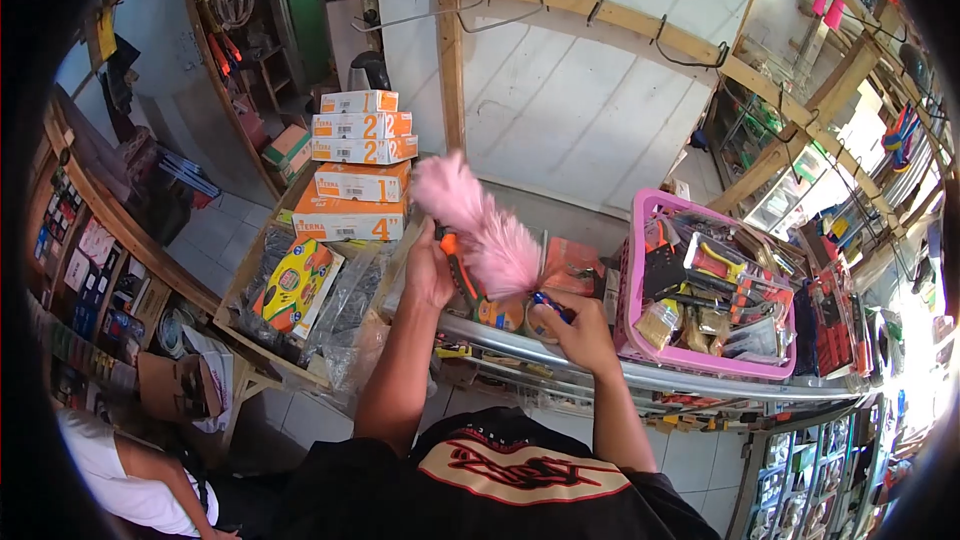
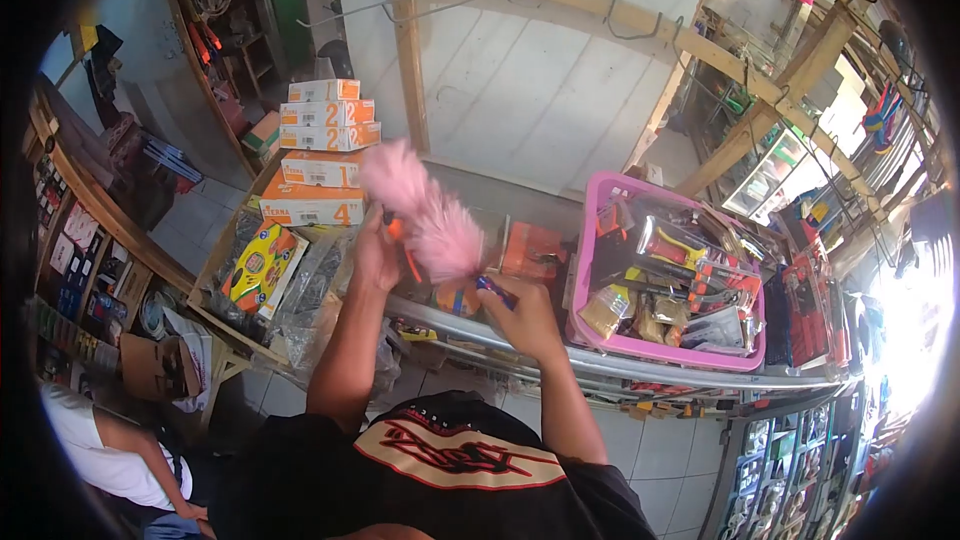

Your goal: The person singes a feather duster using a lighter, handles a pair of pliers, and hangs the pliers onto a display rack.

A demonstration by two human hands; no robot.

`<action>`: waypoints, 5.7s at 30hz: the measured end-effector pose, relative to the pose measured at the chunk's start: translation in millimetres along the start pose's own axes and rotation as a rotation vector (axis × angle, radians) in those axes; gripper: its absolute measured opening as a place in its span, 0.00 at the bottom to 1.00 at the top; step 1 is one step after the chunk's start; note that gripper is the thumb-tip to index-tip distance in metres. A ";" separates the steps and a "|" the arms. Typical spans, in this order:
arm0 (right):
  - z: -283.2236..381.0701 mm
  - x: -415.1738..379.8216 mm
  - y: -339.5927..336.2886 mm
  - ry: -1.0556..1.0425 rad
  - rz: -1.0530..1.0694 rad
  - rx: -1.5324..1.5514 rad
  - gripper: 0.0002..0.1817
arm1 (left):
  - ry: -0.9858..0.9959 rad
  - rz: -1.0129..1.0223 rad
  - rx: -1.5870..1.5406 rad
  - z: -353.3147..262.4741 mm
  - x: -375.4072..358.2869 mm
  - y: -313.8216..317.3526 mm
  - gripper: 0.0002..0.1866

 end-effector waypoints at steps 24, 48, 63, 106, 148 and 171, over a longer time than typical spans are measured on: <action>4.4 -28.7 -2.0 0.006 0.163 -0.087 0.16 | -0.405 0.901 -0.466 49.5 47.9 -34.5 0.38; -14.6 -37.1 13.9 0.109 0.067 0.004 0.16 | 0.001 0.512 -0.355 18.3 36.1 -44.8 0.43; -20.6 -34.8 34.6 0.167 0.185 0.012 0.18 | 0.118 0.071 -0.221 -13.0 -7.7 -27.1 0.38; -9.1 -27.6 25.3 0.251 -0.020 0.226 0.14 | -0.031 0.280 0.067 -9.9 -47.3 -14.6 0.40; -7.6 -52.5 7.0 0.188 0.158 0.015 0.19 | 0.019 0.390 -0.223 4.7 15.1 -16.3 0.30; -8.0 -56.2 11.2 0.123 -0.138 -0.003 0.13 | -0.065 0.200 -0.017 20.6 -0.4 3.6 0.26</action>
Point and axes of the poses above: each hand's wrist, its own x-axis towards the middle knuckle, its own y-axis out of the palm, z = x × y, the point moved 5 cm from there along x, towards the middle knuckle, and after that the axes turned 1 degree about x, right-handed, at the moved point
